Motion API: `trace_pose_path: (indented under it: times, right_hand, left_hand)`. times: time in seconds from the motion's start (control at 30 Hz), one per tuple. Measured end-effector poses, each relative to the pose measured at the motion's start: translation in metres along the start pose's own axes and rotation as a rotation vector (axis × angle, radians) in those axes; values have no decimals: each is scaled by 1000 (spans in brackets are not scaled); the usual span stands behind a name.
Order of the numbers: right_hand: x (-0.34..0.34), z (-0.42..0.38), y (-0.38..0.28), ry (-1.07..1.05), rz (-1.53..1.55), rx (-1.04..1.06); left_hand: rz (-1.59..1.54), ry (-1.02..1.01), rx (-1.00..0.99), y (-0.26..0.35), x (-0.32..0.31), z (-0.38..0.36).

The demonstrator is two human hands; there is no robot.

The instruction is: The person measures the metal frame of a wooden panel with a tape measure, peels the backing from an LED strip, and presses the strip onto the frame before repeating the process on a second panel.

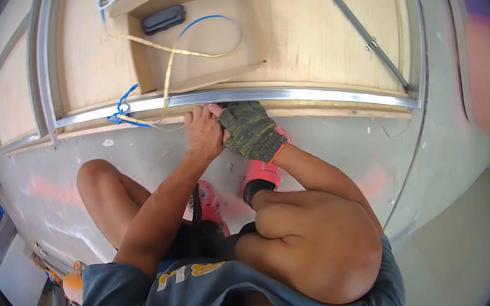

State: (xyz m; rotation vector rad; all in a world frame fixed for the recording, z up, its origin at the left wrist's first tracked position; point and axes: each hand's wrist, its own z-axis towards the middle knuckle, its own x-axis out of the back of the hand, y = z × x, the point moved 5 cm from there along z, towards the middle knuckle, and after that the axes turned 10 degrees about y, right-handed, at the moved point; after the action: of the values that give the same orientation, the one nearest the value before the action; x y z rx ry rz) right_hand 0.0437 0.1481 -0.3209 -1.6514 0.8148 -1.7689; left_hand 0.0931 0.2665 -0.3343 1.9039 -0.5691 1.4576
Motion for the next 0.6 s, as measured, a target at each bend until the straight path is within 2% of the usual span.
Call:
trace_pose_path:
  times: [0.13,0.17,0.23,0.27,0.33,0.47,0.53,0.6]
  right_hand:
    - [11,0,0,131,-43,86]
    - [16,-5,0,130,-54,67]
    - [24,-10,11,19,-251,-37]
    - [34,-16,16,23,-262,-51]
    - [59,-35,40,-104,-335,-176]
    - [119,-100,109,97,-540,-234]
    - [163,-126,132,169,-616,-180]
    - [202,-143,148,103,-689,-243]
  left_hand:
    - [21,38,-7,0,-3,2]
    - [6,30,-21,4,-3,0]
    - [-53,136,15,3,2,5]
    - [10,108,19,-1,-7,4]
    - [18,95,21,0,-5,7]
    - [10,73,57,1,-8,5]
    - [0,47,59,6,-2,7]
    - [7,23,73,8,-2,12]
